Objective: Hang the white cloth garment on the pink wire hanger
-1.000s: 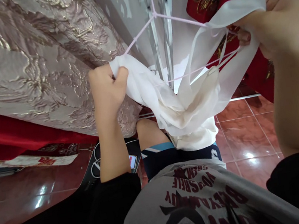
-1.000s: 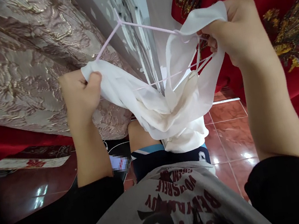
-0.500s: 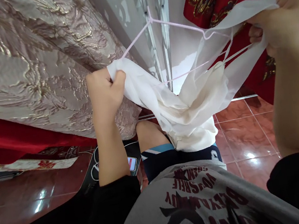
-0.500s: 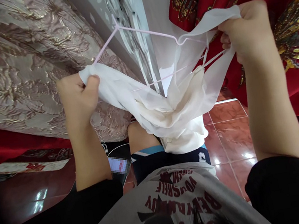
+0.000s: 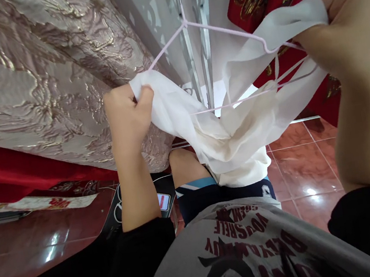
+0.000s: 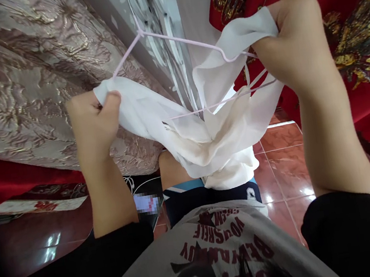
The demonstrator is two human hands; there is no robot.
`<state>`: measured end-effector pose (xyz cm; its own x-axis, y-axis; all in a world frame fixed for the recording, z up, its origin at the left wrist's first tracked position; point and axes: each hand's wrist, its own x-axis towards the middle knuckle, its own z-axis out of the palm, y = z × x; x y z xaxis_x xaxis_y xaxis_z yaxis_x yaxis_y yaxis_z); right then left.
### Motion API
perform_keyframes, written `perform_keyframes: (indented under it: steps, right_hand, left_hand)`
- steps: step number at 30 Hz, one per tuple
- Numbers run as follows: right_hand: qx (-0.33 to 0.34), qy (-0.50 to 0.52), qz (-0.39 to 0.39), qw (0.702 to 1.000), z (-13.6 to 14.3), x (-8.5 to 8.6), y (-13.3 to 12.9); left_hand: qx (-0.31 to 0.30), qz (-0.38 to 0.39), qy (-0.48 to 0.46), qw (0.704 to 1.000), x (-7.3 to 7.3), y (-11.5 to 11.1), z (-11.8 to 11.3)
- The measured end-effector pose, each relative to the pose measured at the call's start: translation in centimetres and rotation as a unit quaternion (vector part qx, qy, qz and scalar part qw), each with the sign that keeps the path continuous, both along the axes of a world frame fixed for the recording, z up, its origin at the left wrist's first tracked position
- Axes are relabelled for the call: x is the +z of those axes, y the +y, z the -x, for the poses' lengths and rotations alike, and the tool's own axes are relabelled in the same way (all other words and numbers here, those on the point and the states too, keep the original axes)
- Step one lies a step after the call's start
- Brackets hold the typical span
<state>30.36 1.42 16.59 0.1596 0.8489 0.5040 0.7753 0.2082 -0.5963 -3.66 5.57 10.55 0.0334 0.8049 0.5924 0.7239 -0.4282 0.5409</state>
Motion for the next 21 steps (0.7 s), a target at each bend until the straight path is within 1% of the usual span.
perform_keyframes:
  steps: [2, 7, 9, 11, 13, 15, 18, 20, 21]
  right_hand:
    - [-0.007, -0.021, 0.003, 1.0, -0.5, -0.1, 0.1]
    - [-0.013, 0.046, -0.002, 0.999, -1.6, -0.4, 0.3]
    - [-0.035, 0.067, 0.027, 0.997, -1.2, -0.3, 0.1]
    - [-0.033, 0.074, 0.056, 0.995, -0.2, -0.3, -0.1]
    - [-0.002, 0.04, 0.063, 0.997, 1.3, -0.6, -0.4]
    - [0.038, -0.032, 0.055, 0.997, 2.7, -1.2, -0.7]
    - [0.09, -0.132, 0.068, 0.985, 4.1, -1.9, -2.0]
    - [0.099, -0.171, 0.108, 0.974, 4.3, -1.5, -3.5]
    - [0.088, -0.188, 0.126, 0.97, 4.3, -1.0, -4.3]
  left_hand:
    - [0.001, -0.002, 0.004, 1.0, 0.0, 0.0, 0.2]
    - [0.006, -0.008, 0.012, 1.0, -0.2, 0.1, 0.2]
    - [0.002, -0.008, 0.01, 1.0, -0.4, 0.2, -0.1]
    - [0.005, -0.009, 0.012, 1.0, -0.7, 0.4, -0.4]
    - [0.008, -0.008, 0.01, 1.0, -1.1, 0.5, -0.7]
    - [0.013, -0.006, -0.003, 1.0, -1.4, 0.6, -0.8]
    - [0.02, -0.025, -0.028, 0.999, -1.4, 0.7, -0.5]
    - [0.012, -0.034, -0.035, 0.999, -1.0, 0.7, -0.2]
    - [0.006, -0.03, -0.034, 0.999, -0.8, 0.7, -0.1]
